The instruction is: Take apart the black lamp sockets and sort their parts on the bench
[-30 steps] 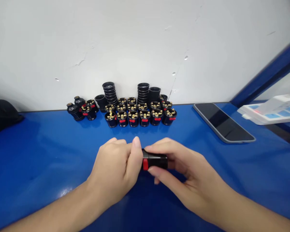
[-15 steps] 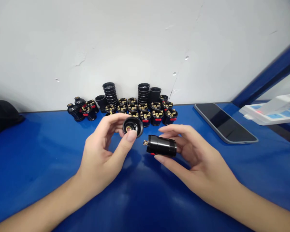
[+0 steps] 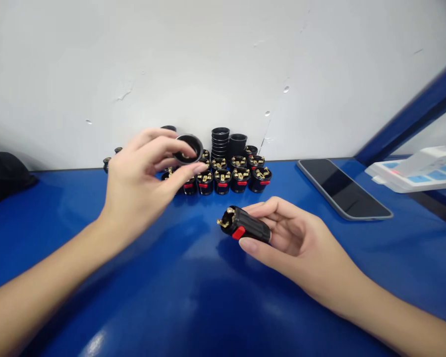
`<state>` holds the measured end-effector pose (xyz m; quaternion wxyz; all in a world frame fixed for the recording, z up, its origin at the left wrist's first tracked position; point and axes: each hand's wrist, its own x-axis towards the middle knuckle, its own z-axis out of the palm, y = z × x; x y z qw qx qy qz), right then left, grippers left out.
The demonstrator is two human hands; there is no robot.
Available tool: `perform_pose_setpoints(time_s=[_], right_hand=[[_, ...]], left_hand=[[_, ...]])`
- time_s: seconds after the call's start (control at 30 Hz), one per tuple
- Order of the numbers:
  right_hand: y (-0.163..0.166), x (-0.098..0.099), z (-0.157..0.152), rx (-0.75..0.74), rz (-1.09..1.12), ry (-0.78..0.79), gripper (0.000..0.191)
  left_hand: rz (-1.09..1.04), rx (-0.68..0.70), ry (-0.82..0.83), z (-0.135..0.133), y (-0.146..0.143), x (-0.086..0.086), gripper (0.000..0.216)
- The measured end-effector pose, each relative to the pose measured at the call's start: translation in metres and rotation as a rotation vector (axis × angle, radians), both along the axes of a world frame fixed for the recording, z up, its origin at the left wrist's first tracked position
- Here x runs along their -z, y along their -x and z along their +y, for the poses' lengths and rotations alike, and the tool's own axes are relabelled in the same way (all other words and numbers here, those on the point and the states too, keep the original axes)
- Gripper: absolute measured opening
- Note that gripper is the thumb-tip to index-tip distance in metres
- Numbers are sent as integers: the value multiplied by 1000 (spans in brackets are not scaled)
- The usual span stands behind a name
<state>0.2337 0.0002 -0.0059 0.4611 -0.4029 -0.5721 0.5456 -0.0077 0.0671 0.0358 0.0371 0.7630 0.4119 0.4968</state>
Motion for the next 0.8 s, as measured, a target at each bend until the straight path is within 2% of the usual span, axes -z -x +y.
perform_pose_setpoints(time_s=[0.1, 0.2, 0.27, 0.53, 0.8], right_hand=[[-1, -1, 0, 39, -30, -36, 34], [-3, 0, 1, -10, -2, -22, 30], [-3, 2, 2, -54, 10, -18, 35], [-3, 7, 3, -99, -38, -14, 38], [-4, 6, 1, -38, -262, -181, 31]], left_hand=[[119, -39, -67, 23, -8, -14, 8], [197, -54, -156, 47, -22, -22, 9], [195, -28, -173, 62, -30, -24, 9], [233, 13, -185, 104, -44, -17, 14], [346, 68, -202, 128, -46, -4, 16]])
